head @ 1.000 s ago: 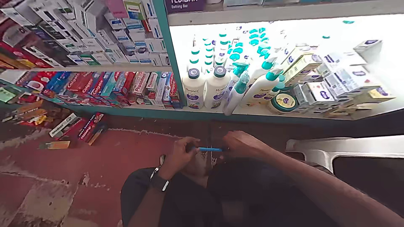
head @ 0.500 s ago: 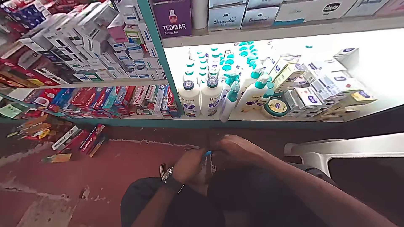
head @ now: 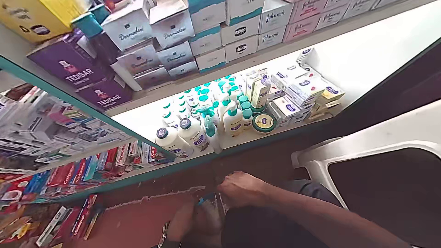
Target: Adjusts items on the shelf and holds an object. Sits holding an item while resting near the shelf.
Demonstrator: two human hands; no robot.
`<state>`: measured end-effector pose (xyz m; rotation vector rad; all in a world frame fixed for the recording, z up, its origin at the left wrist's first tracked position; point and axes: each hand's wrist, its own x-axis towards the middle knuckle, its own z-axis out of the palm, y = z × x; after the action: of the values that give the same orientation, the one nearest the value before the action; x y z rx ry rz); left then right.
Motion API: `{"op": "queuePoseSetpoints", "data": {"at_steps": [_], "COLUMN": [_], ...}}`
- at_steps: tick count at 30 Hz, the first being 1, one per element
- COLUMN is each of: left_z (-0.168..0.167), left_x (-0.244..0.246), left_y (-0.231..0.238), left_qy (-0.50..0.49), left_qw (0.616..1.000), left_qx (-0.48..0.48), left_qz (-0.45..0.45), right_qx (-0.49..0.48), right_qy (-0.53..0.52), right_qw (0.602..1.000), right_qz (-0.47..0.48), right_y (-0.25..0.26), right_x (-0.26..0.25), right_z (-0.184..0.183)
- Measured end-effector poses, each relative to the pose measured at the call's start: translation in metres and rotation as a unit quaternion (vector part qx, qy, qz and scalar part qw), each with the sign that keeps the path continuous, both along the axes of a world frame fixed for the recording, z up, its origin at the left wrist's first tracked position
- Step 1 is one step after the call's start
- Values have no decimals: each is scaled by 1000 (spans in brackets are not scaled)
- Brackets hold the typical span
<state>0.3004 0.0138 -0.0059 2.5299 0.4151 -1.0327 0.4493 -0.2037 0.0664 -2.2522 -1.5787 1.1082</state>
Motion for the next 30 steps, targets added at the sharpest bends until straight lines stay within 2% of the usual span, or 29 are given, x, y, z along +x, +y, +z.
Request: {"op": "queuePoseSetpoints", "data": {"at_steps": [5,14,15,17,19,21,23,26,28,30], "left_z": [-14,5,4,4,10,24,38,55,58,60], "left_x": [3,8,5,-1,-8,-16,-22,-26,-30,-29], "left_y": [3,-1,1,5,5,3,3,2,3,4], "left_qy": [19,-21,-34,-68,-101,-112,-105,-106,-110,-98], "left_qw": [1000,999,999,996,993,992,992,992,990,990], "left_qx": [-5,-31,-38,-52,-58,-64,-64,-57,-68,-79], "left_qz": [0,14,5,-7,-10,-13,-22,-41,-54,-57], "right_qx": [-27,28,73,249,436,499,465,319,209,143], "right_qy": [-32,-15,-10,1,-30,-107,-210,-267,-241,-233], "right_qw": [999,999,997,968,898,852,842,891,932,950], "right_qz": [-24,-32,-23,-15,-51,-119,-172,-179,-173,-147], "right_y": [-3,-1,0,2,13,31,60,124,168,205], "right_x": [12,35,36,30,20,19,36,97,139,166], "right_z": [7,-17,-19,-18,-3,26,60,98,98,91]}}
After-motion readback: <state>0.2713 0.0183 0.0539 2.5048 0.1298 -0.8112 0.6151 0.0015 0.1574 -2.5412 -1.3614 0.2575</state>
